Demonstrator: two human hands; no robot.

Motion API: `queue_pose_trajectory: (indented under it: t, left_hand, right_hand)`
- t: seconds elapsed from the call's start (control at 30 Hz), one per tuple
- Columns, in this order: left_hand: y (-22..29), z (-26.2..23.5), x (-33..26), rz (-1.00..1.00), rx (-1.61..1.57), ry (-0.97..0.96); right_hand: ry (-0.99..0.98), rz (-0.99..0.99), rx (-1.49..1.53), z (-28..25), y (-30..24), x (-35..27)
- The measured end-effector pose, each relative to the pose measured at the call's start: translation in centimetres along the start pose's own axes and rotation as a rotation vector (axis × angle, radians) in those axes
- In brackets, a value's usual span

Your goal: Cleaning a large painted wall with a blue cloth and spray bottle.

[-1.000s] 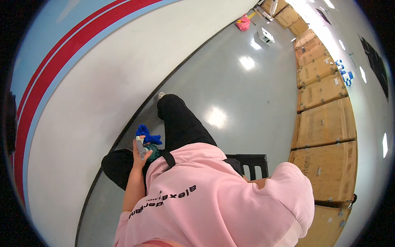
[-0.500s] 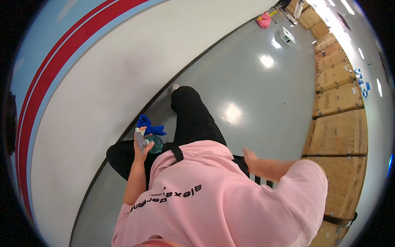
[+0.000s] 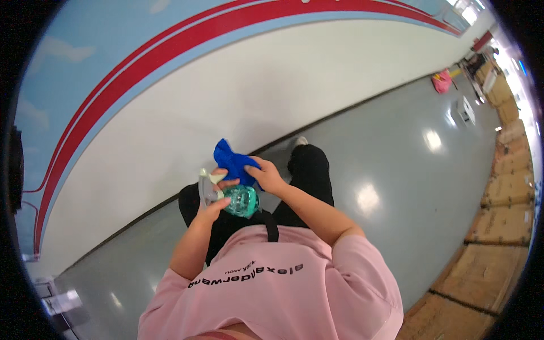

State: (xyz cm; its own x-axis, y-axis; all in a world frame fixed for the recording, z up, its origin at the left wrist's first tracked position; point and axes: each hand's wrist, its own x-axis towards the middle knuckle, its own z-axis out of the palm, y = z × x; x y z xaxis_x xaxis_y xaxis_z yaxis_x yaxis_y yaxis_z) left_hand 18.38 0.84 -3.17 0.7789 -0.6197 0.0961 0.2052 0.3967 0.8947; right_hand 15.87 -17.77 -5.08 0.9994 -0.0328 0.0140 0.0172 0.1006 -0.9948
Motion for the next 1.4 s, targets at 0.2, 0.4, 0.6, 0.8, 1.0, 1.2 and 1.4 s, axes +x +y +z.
queue_pose_trajectory:
  t: [0.2,0.4,0.6,0.8,1.0,1.2,1.4]
  left_hand:
    - [-0.9,-3.3,-2.9,-0.131,0.257,0.043]
    - [-4.8,-4.4,-2.3,-0.274,0.205,0.153]
    - [-7.6,-4.6,-0.5,-0.320,0.221,0.228]
    - [-9.4,-5.9,-1.2,-0.369,0.165,0.289]
    - [-10.7,-6.0,-0.8,-0.352,0.240,0.185]
    - [-9.9,-5.7,-0.4,-0.282,0.298,0.118]
    - [-10.1,-5.4,0.2,-0.284,0.293,0.076]
  right_hand:
    - [0.455,0.092,0.313,-4.7,-5.3,5.1]
    - [0.792,-0.612,-0.356,-10.6,-13.0,15.4]
    - [1.085,-0.790,-0.640,-7.0,-13.2,24.8]
    - [0.742,-1.008,-0.804,0.7,-10.2,22.9]
    - [0.177,-1.202,-1.016,10.6,-10.6,23.4]
    - [-0.101,-1.432,-1.109,15.8,-6.8,24.7]
    - [-0.540,-1.418,-1.415,8.2,0.6,24.8]
